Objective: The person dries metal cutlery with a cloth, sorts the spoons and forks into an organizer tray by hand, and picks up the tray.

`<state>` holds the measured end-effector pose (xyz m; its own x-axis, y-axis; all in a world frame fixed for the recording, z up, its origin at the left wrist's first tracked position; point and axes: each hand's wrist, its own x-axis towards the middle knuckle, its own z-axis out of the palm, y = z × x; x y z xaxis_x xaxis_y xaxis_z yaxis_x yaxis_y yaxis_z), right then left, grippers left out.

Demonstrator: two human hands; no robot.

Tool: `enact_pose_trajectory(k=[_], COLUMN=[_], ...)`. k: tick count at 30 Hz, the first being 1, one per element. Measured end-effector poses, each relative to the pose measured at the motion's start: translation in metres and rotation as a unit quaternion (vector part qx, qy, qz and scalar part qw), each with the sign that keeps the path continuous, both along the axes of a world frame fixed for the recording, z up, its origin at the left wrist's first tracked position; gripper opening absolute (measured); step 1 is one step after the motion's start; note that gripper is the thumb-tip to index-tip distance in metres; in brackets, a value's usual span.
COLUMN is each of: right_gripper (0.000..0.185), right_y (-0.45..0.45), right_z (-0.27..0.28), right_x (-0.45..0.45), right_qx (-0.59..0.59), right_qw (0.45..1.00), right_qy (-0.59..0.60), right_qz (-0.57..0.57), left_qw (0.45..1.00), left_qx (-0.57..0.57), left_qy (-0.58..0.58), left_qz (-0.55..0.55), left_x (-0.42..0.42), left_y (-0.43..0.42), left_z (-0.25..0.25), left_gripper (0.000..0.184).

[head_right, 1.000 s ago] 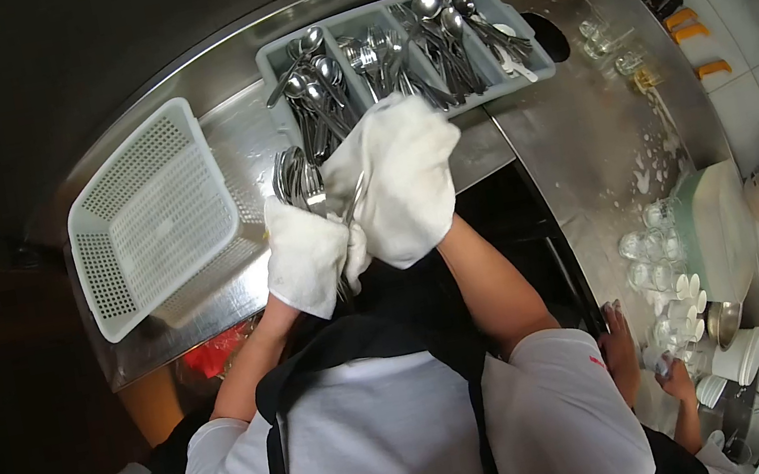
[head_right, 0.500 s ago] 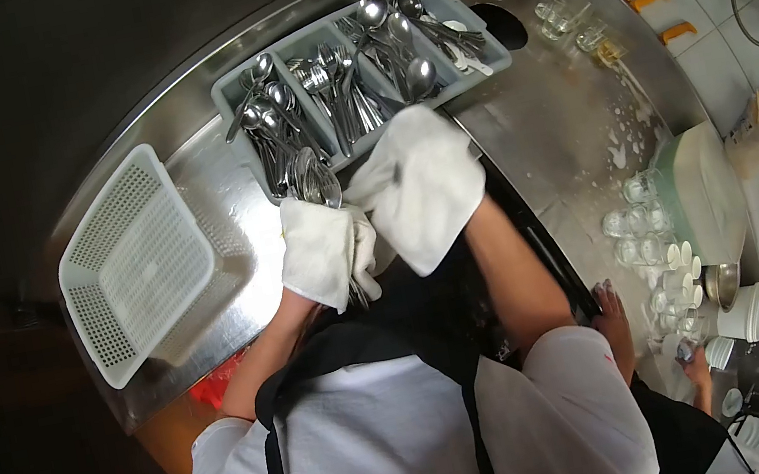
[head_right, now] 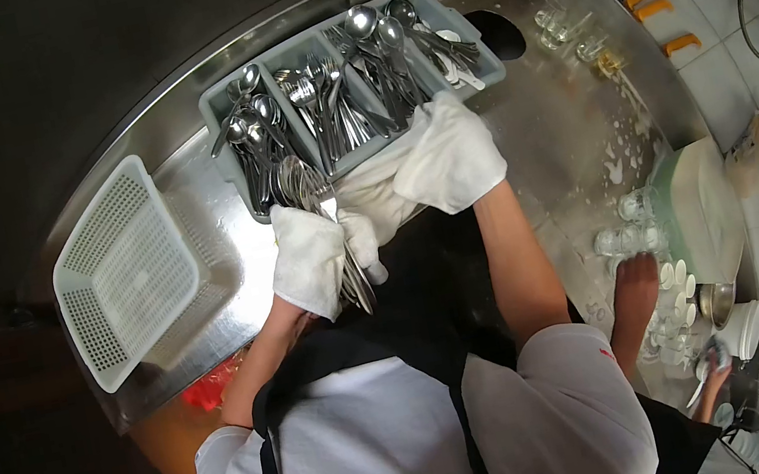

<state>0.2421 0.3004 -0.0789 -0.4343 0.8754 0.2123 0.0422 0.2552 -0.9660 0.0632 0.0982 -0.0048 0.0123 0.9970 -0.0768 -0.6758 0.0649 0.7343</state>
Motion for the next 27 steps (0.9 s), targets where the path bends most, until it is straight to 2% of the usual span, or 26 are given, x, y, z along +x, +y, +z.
enact_pose_trajectory(k=[1,2,4,5,6,7,8,10,11,12,13,14,16,18,19,21,22,23,24,26,27], right_gripper=[0.018,0.017,0.018,0.02,0.022,0.019,0.018,0.018,0.018,0.021,0.024,0.014,0.007,0.005,0.006,0.008,0.008,0.008,0.01,0.014,0.013], right_y=[-0.004,-0.008,-0.019,-0.01,0.007,-0.01,-0.027,-0.038,-0.044,-0.052,-0.06,-0.069,-0.087,-0.104,-0.104,-0.103,-0.103,-0.106,-0.11,-0.114,-0.119], right_z=[0.017,0.036,0.068,0.045,0.006,0.036,0.067,0.047,0.03,0.02,0.01,0.002,0.037,0.08,0.077,0.065,0.063,0.065,0.075,0.101,0.115], right_x=[-0.002,-0.003,-0.011,-0.002,0.005,-0.003,-0.013,-0.002,0.001,0.001,0.001,0.001,-0.01,-0.025,-0.034,-0.05,-0.059,-0.065,-0.072,-0.075,-0.073], right_qx=[0.185,0.357,0.486,0.352,0.202,0.279,0.367,0.353,0.233,0.103,0.009,-0.062,-0.009,0.029,0.024,-0.009,-0.032,-0.057,-0.082,-0.205,-0.166], right_qw=[0.967,0.87,0.722,0.859,0.952,0.841,0.666,0.759,0.865,0.954,0.986,0.991,0.992,0.976,0.987,0.997,0.992,0.994,0.994,0.978,0.982], right_qy=[-0.174,-0.339,-0.491,-0.371,-0.229,-0.464,-0.648,-0.544,-0.439,-0.263,-0.09,0.014,-0.082,-0.212,-0.161,-0.019,0.07,0.057,0.045,-0.031,-0.076], right_qz=[-0.009,-0.02,-0.032,-0.001,0.028,0.025,0.05,-0.05,-0.072,-0.101,-0.141,-0.116,-0.091,-0.037,0.012,0.078,0.097,0.073,0.049,0.001,-0.057], left_qw=[0.996,0.982,0.997,0.999,0.998,0.995,0.991,0.983,0.98,0.976,0.986,0.993,0.997,0.994,0.992,0.99,0.964,0.911,0.784,0.62,0.623], left_qx=[0.045,0.091,0.005,-0.041,-0.051,-0.079,-0.107,-0.156,-0.178,-0.201,-0.159,-0.115,-0.081,-0.102,-0.113,-0.083,-0.057,-0.029,0.011,0.149,0.245], left_qy=[0.082,0.162,0.072,0.026,-0.029,-0.01,0.008,0.023,0.021,0.018,0.009,0.0,0.0,-0.038,-0.056,0.102,0.26,0.411,0.616,0.768,0.741], left_qz=[-0.005,-0.012,-0.011,-0.011,0.034,0.055,0.079,0.096,0.089,0.084,0.051,0.017,0.006,-0.01,-0.019,0.047,0.019,0.001,-0.078,-0.051,0.049], left_x=[-0.007,-0.01,-0.004,0.0,0.005,0.008,0.01,0.009,0.007,0.003,-0.003,-0.01,-0.008,-0.005,-0.004,-0.003,-0.006,-0.008,-0.016,-0.025,-0.026], left_y=[0.003,0.006,0.012,0.013,0.01,0.009,0.008,0.009,0.011,0.013,0.015,0.018,0.018,0.019,0.02,0.009,0.008,0.007,0.013,0.014,0.01], left_z=[-0.005,-0.007,-0.004,-0.001,0.008,0.014,0.018,0.017,0.013,0.008,0.0,-0.012,0.006,0.0,0.0,0.015,0.02,0.025,0.026,0.024,0.019], left_gripper=[0.025,0.023,0.021,0.02,0.016,0.014,0.013,0.012,0.012,0.013,0.013,0.013,0.019,0.021,0.022,0.021,0.021,0.021,0.021,0.024,0.025])
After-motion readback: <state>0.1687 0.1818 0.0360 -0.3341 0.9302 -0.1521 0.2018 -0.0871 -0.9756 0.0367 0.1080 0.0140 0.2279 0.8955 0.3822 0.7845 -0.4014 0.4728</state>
